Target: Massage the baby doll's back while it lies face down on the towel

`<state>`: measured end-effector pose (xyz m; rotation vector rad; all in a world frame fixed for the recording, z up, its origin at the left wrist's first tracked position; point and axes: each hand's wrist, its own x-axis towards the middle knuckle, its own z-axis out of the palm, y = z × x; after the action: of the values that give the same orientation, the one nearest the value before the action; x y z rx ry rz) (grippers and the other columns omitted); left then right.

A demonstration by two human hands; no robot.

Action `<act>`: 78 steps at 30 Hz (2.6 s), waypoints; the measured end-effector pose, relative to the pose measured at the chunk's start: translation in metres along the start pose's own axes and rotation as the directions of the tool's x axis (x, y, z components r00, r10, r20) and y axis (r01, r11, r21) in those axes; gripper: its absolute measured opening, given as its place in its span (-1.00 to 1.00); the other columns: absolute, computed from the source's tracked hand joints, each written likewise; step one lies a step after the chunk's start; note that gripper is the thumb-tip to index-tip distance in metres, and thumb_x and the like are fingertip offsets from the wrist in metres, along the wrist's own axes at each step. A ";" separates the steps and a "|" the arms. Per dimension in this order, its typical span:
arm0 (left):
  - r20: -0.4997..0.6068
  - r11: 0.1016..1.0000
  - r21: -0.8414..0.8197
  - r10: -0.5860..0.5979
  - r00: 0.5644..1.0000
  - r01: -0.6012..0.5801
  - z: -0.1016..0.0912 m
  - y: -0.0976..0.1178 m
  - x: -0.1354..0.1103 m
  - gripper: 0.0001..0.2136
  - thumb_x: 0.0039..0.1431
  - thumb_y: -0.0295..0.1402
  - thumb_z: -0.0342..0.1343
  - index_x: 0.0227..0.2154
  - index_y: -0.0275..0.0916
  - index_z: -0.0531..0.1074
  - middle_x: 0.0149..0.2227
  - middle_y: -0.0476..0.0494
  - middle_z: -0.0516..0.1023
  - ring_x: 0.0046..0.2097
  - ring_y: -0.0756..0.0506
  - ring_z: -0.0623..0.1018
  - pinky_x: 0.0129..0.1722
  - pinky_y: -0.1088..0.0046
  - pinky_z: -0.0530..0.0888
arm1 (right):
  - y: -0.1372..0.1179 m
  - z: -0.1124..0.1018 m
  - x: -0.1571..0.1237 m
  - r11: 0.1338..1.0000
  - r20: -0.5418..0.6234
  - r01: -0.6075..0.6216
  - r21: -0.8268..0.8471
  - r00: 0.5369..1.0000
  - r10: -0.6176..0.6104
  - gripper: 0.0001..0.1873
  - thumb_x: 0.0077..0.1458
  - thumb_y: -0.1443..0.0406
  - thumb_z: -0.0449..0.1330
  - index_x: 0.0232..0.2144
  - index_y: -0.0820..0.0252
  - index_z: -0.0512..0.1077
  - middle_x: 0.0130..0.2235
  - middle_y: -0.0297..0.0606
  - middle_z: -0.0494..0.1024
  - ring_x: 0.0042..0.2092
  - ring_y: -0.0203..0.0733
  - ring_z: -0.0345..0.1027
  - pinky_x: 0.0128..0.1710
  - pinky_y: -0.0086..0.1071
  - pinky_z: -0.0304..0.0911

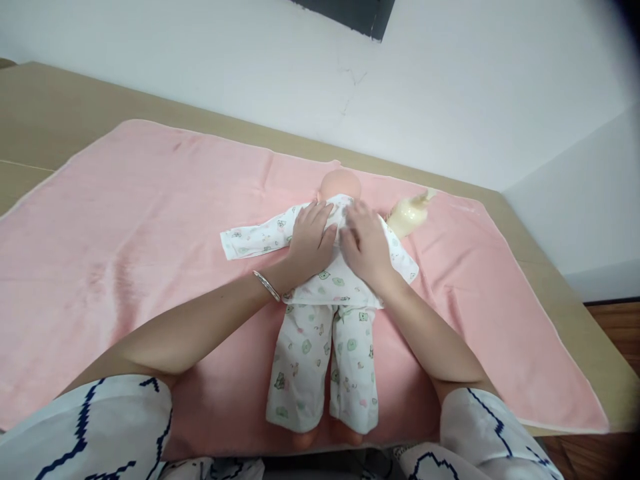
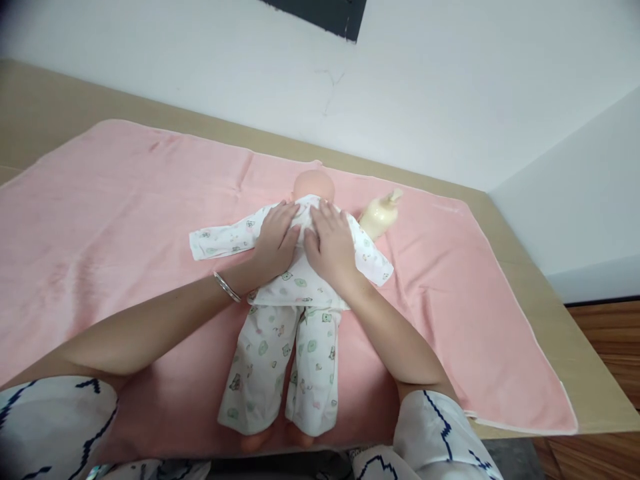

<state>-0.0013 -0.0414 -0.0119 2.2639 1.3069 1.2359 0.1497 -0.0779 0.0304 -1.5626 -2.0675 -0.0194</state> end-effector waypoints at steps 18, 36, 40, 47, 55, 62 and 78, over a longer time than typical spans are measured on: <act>0.014 0.999 0.029 -0.013 1.000 0.012 -0.002 0.002 -0.002 -0.61 0.35 -0.27 -0.14 0.16 -0.25 0.32 0.27 -0.28 0.39 0.34 -0.24 0.29 0.37 0.01 0.17 | 0.002 -0.017 0.004 0.998 -0.029 0.065 0.004 0.997 -0.064 -0.44 0.34 0.20 -0.12 0.35 0.12 0.13 0.46 -0.17 0.02 0.49 -0.04 -0.24 0.42 0.13 -0.11; 0.459 0.939 -0.344 0.173 0.872 -0.006 -0.025 0.095 -0.031 -0.54 0.29 -0.25 0.02 0.23 -0.19 0.31 0.36 -0.25 0.27 0.44 -0.30 0.13 0.44 -0.12 -0.05 | 0.028 -0.080 0.015 0.999 -0.197 0.044 0.013 0.980 -0.041 -0.41 0.29 0.29 -0.10 0.35 0.04 0.13 0.43 -0.28 0.12 0.47 -0.07 -0.11 0.46 0.08 -0.10; 0.522 0.438 -0.751 -0.063 0.851 0.494 -0.007 0.121 0.009 -0.63 0.35 -0.18 0.00 0.12 -0.21 0.41 0.27 -0.21 0.41 0.32 -0.20 0.38 0.36 0.19 0.29 | 0.055 -0.099 0.022 0.985 -0.197 -0.159 0.071 0.965 0.170 -0.28 0.24 0.35 -0.12 0.43 0.15 -0.10 0.48 -0.21 -0.05 0.49 -0.01 -0.23 0.45 0.13 -0.11; 0.708 -0.357 -0.706 -0.325 0.627 0.612 0.033 0.132 0.095 -0.48 0.39 -0.20 -0.10 0.25 -0.49 0.23 0.20 -0.46 0.44 0.24 -0.16 0.47 0.17 0.41 0.48 | 0.076 -0.094 0.032 0.975 0.027 -0.215 -0.064 0.976 0.217 -0.22 0.06 0.49 -0.07 0.36 0.51 0.05 0.43 0.04 0.07 0.48 0.03 -0.17 0.48 0.02 -0.18; 0.792 -0.445 -0.610 -0.299 0.533 0.656 0.030 0.125 0.089 -0.53 0.37 -0.24 -0.13 0.18 -0.45 0.33 0.06 -0.46 0.55 0.06 -0.20 0.61 0.05 0.32 0.57 | 0.071 -0.085 0.032 0.964 -0.119 -0.163 -0.210 0.983 0.140 -0.40 0.13 0.42 -0.08 0.21 0.46 0.32 0.28 0.08 0.38 0.38 0.08 0.15 0.40 0.07 0.01; 0.890 -0.290 -0.452 -0.087 0.448 0.843 -0.008 0.105 0.046 -0.47 0.26 -0.11 0.01 0.14 -0.42 0.39 0.06 -0.50 0.56 0.18 -0.28 0.54 0.15 0.23 0.49 | 0.066 -0.074 0.035 0.934 -0.224 -0.259 -0.245 0.953 0.205 -0.43 0.16 0.34 -0.06 0.19 0.38 0.35 0.27 0.03 0.40 0.35 0.10 0.20 0.26 0.03 0.23; 0.755 -0.264 -0.656 -0.227 0.616 0.707 -0.113 0.126 0.031 -0.57 0.34 -0.22 -0.10 0.13 -0.32 0.41 0.20 -0.36 0.47 0.31 -0.29 0.39 0.34 0.13 0.29 | 0.018 -0.073 0.028 0.959 -0.235 -0.273 0.075 0.930 0.283 -0.36 0.36 0.03 -0.19 0.39 0.10 -0.03 0.48 -0.03 -0.09 0.50 0.14 -0.34 0.36 0.41 -0.32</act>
<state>-0.0064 -0.1090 0.1468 0.5462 0.5466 0.7735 0.1910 -0.0715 0.0992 -1.7212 -1.6368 -0.0615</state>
